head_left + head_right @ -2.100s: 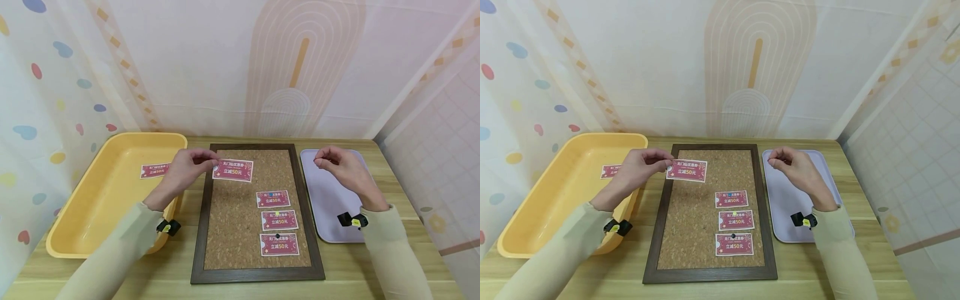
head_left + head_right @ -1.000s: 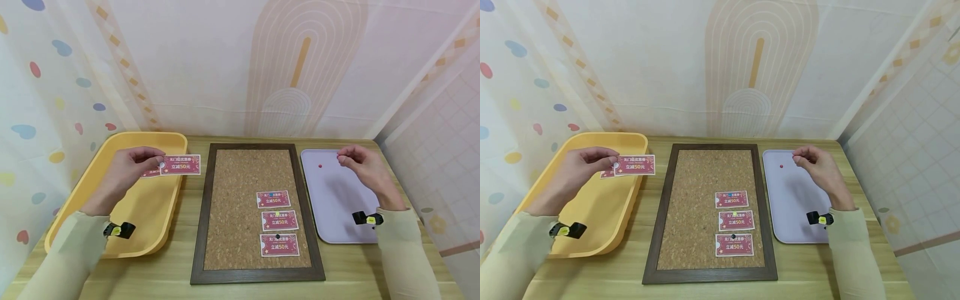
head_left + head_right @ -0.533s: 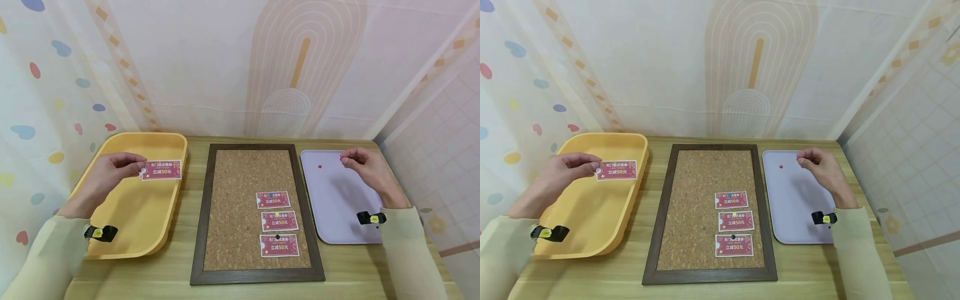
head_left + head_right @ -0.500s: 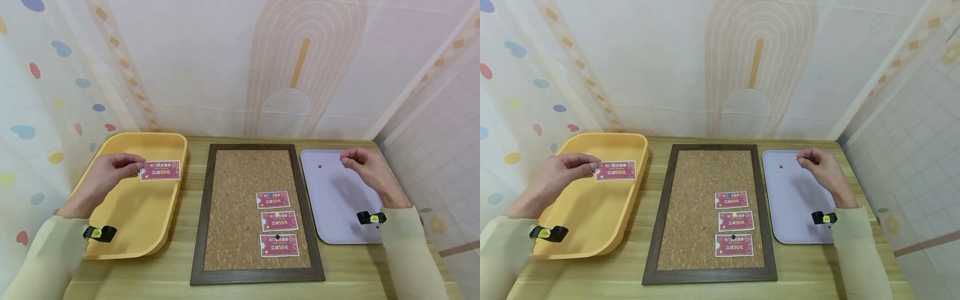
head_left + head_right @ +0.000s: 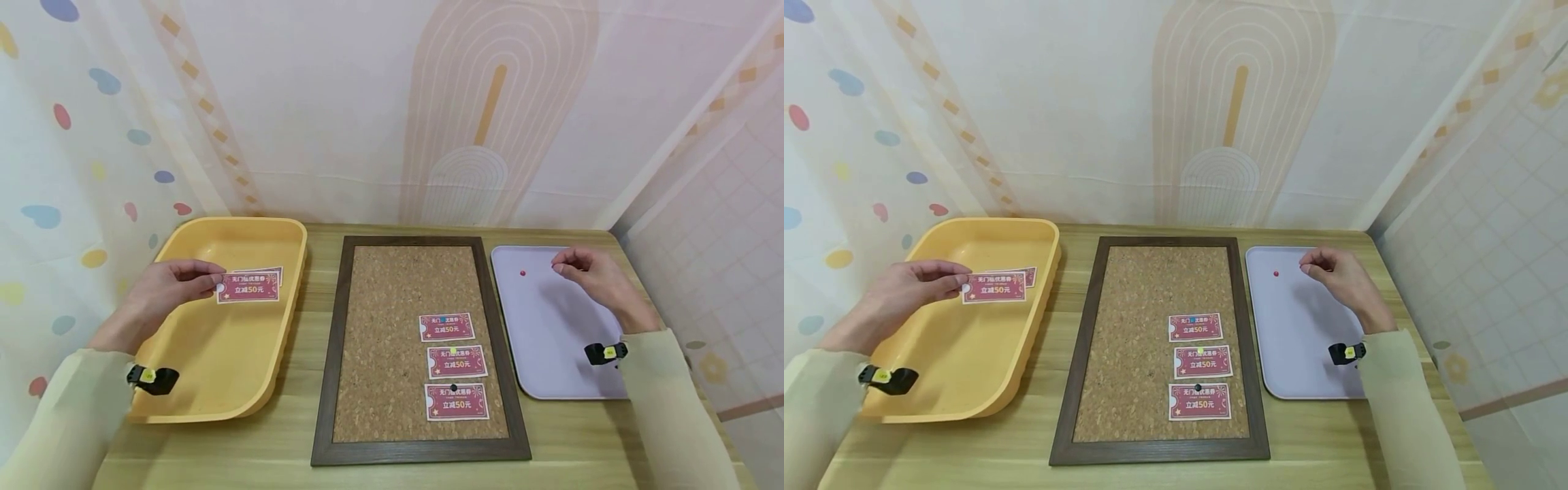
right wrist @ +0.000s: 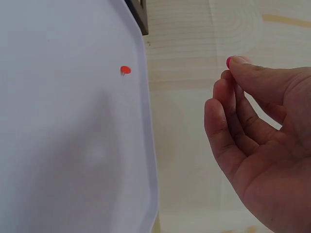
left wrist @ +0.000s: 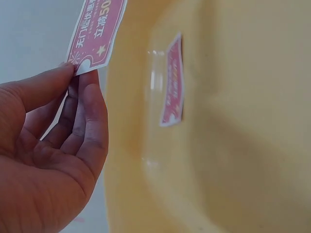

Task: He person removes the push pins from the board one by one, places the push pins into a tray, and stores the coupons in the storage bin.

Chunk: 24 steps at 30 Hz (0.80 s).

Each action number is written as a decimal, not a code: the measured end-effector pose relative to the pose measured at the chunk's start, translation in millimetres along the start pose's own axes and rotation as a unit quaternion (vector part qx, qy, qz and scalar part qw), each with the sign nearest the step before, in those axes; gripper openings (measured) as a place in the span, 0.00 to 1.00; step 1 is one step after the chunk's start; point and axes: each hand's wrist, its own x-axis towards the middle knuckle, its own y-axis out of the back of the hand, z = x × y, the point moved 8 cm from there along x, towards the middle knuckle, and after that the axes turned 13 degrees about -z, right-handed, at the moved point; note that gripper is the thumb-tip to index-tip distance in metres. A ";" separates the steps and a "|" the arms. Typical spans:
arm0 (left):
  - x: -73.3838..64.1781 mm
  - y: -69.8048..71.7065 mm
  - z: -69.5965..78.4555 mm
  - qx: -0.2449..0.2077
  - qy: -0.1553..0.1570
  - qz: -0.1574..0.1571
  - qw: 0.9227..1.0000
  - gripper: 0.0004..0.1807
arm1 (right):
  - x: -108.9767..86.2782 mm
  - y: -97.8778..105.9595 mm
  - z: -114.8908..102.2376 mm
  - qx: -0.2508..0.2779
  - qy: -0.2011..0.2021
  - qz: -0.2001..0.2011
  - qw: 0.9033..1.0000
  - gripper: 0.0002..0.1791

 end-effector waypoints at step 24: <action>19.5 0.1 -54.5 0.019 0.072 -0.062 0.995 0.24 | 17.3 -16.9 39.1 0.004 -0.023 -0.065 0.998 0.07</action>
